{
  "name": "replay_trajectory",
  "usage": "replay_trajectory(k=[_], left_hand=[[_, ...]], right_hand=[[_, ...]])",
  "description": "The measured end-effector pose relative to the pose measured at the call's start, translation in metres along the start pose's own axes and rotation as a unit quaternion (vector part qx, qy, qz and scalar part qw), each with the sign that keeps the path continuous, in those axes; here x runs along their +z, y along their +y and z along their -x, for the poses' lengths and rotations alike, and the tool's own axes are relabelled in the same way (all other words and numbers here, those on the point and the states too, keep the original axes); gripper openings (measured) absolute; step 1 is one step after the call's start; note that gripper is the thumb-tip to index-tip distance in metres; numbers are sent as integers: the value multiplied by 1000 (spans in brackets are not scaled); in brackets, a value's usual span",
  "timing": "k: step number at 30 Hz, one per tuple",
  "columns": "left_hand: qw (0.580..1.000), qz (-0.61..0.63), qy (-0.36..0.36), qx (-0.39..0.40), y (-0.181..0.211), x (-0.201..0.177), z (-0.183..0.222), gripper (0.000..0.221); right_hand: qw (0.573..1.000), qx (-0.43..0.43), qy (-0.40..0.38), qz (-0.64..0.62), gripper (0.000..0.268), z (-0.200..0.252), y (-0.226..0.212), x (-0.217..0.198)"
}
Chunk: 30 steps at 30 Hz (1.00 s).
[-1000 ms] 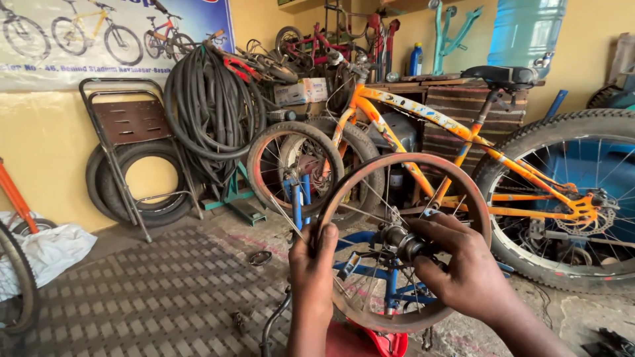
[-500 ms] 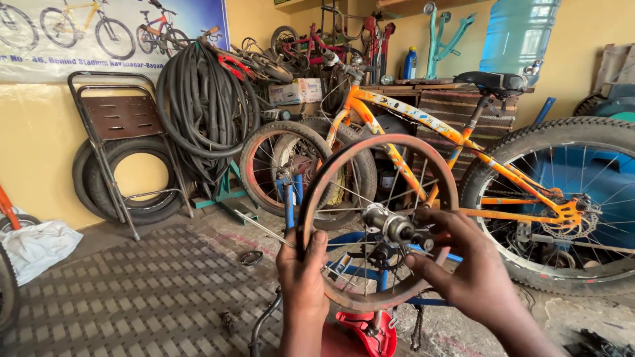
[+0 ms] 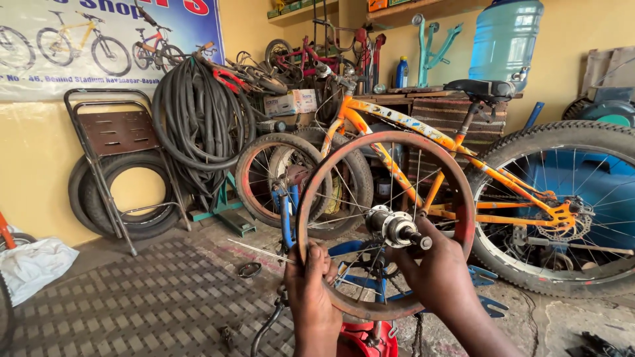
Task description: The person unpacks spokes, threads them through a bicycle wheel hub and rim by hand, and bends them using pliers.
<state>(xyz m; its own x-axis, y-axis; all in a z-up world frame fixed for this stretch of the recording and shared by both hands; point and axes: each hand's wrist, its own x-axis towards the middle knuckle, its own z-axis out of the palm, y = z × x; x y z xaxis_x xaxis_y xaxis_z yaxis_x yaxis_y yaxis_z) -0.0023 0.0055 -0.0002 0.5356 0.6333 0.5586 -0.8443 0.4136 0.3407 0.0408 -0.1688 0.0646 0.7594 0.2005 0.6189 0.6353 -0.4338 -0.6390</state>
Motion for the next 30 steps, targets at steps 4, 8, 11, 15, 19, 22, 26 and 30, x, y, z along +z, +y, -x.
replay_trajectory(k=[4,8,11,15,19,22,26,30], left_hand=[[1000,-8,-1,-4,-3,-2,-1,16],[992,-112,52,-9,-5,-11,-2,19],[978,-202,4,60,17,9,4,22],[920,-375,-54,101,23,14,13,23],[870,-462,-86,148,3,1,14,28],[839,-506,-91,176,-3,-3,15,29],[831,-519,-88,181,-6,-10,15,24],[824,-527,-96,187,-7,-15,16,17]], right_hand=[[1000,24,-1,-13,38,0,-2,-5],[999,-40,-4,-10,45,-15,43,7],[983,-165,-39,70,66,-22,68,-13],[979,-162,26,120,34,-11,68,-43],[984,-171,-11,-39,23,10,18,-38],[975,-186,-95,-80,27,20,-13,-17],[961,-259,-97,-15,25,24,-31,10],[941,-318,-101,-49,16,18,-24,31]])
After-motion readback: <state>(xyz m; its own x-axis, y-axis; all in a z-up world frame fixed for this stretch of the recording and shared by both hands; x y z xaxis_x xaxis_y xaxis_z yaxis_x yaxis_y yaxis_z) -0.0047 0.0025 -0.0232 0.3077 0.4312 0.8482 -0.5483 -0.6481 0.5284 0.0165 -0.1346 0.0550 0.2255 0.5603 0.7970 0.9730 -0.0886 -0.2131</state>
